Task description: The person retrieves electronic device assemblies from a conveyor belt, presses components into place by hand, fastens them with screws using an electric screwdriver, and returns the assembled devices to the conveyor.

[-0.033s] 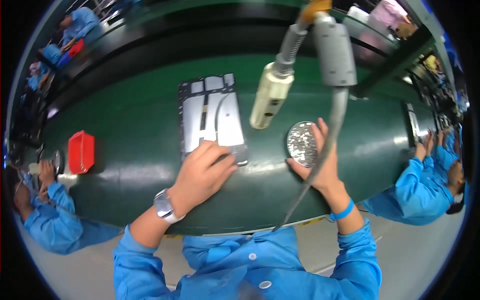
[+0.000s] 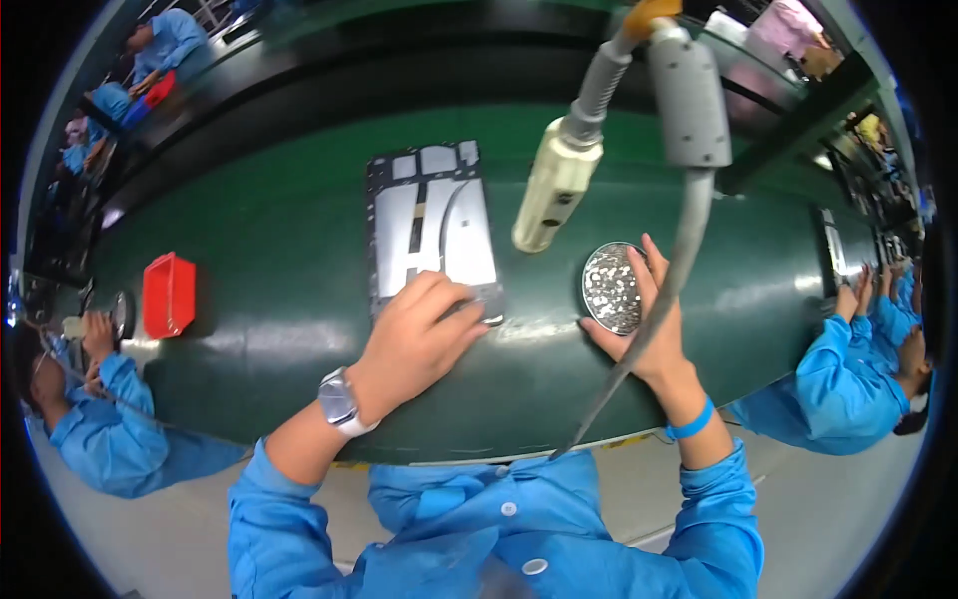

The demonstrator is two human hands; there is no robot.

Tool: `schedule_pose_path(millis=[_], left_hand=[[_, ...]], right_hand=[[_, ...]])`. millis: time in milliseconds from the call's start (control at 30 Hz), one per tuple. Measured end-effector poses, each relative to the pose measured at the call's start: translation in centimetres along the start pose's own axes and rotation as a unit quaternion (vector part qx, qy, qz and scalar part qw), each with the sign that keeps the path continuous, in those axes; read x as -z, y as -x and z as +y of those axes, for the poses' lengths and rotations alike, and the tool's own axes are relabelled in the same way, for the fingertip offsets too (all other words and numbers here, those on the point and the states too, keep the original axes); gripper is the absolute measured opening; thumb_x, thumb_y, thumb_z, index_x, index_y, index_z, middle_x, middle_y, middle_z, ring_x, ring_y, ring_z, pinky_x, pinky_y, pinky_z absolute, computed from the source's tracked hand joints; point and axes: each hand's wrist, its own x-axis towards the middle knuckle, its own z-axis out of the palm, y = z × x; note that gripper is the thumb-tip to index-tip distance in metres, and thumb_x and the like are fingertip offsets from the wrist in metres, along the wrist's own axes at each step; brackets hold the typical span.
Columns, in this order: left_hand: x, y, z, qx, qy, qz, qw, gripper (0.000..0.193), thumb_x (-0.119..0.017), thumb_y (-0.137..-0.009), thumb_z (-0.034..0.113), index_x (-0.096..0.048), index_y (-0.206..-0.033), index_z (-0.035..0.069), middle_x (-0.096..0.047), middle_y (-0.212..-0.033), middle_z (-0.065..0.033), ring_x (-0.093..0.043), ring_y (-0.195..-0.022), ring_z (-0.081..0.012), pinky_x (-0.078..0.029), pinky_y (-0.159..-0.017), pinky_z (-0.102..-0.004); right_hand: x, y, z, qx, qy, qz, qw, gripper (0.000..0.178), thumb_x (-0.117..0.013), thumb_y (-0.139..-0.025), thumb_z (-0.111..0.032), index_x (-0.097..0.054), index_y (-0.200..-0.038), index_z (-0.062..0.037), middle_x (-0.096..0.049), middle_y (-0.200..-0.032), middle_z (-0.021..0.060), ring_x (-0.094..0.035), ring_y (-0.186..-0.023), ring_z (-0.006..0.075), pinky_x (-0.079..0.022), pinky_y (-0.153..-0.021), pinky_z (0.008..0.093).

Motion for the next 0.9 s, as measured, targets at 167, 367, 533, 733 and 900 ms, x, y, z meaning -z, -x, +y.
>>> schedule_pose_path(millis=[167, 367, 533, 733, 900], left_hand=[[-1.0, 0.8, -0.1, 0.020, 0.000, -0.001, 1.000, 0.028, -0.084, -0.070, 0.005, -0.071, -0.094, -0.002, -0.067, -0.103, -0.0123, -0.062, -0.091, -0.0298, -0.054, -0.077, -0.0380], [-1.8, 1.2, 0.1, -0.025, -0.036, 0.021, 0.999, 0.028, -0.083, -0.069, 0.003, -0.071, -0.093, -0.002, -0.068, -0.101, -0.0105, -0.063, -0.088, -0.0282, -0.054, -0.073, -0.0369], [-1.8, 0.5, 0.7, -0.027, -0.052, 0.025, 0.998, 0.028, -0.082, -0.070, 0.001, -0.069, -0.094, -0.002, -0.068, -0.099, -0.0102, -0.064, -0.086, -0.0279, -0.055, -0.071, -0.0364], [-1.3, 0.6, 0.3, -0.070, -0.075, 0.003, 0.995, 0.027, -0.081, -0.073, 0.001, -0.069, -0.096, -0.003, -0.067, -0.101, -0.0115, -0.064, -0.087, -0.0288, -0.056, -0.070, -0.0362], [-0.9, 1.0, -0.1, -0.093, -0.070, -0.012, 0.993, 0.028, -0.079, -0.074, -0.001, -0.068, -0.099, -0.004, -0.067, -0.102, -0.0120, -0.064, -0.088, -0.0289, -0.056, -0.070, -0.0363]], right_hand=[[-0.2, -0.6, -1.3, 0.076, -0.032, -0.040, 0.996, 0.091, -0.091, -0.061, -0.027, -0.053, -0.141, -0.0023, -0.042, -0.150, 0.0278, -0.050, -0.124, 0.0467, -0.046, -0.102, 0.0521], [0.2, -0.2, -1.6, 0.110, -0.044, -0.074, 0.990, 0.091, -0.091, -0.060, -0.027, -0.054, -0.140, -0.0041, -0.044, -0.149, 0.0257, -0.050, -0.125, 0.0459, -0.047, -0.101, 0.0520], [0.0, -0.2, -1.0, 0.080, -0.017, -0.022, 0.996, 0.093, -0.090, -0.059, -0.029, -0.054, -0.141, -0.0049, -0.048, -0.146, 0.0253, -0.052, -0.125, 0.0463, -0.047, -0.102, 0.0519], [0.2, -0.4, -1.5, 0.075, -0.030, -0.041, 0.996, 0.090, -0.090, -0.061, -0.030, -0.054, -0.141, -0.0041, -0.047, -0.147, 0.0260, -0.051, -0.125, 0.0465, -0.048, -0.101, 0.0519], [0.1, 0.0, -1.4, 0.065, -0.008, -0.040, 0.997, 0.090, -0.090, -0.063, -0.029, -0.053, -0.141, -0.0044, -0.045, -0.148, 0.0261, -0.050, -0.126, 0.0469, -0.046, -0.102, 0.0527]])
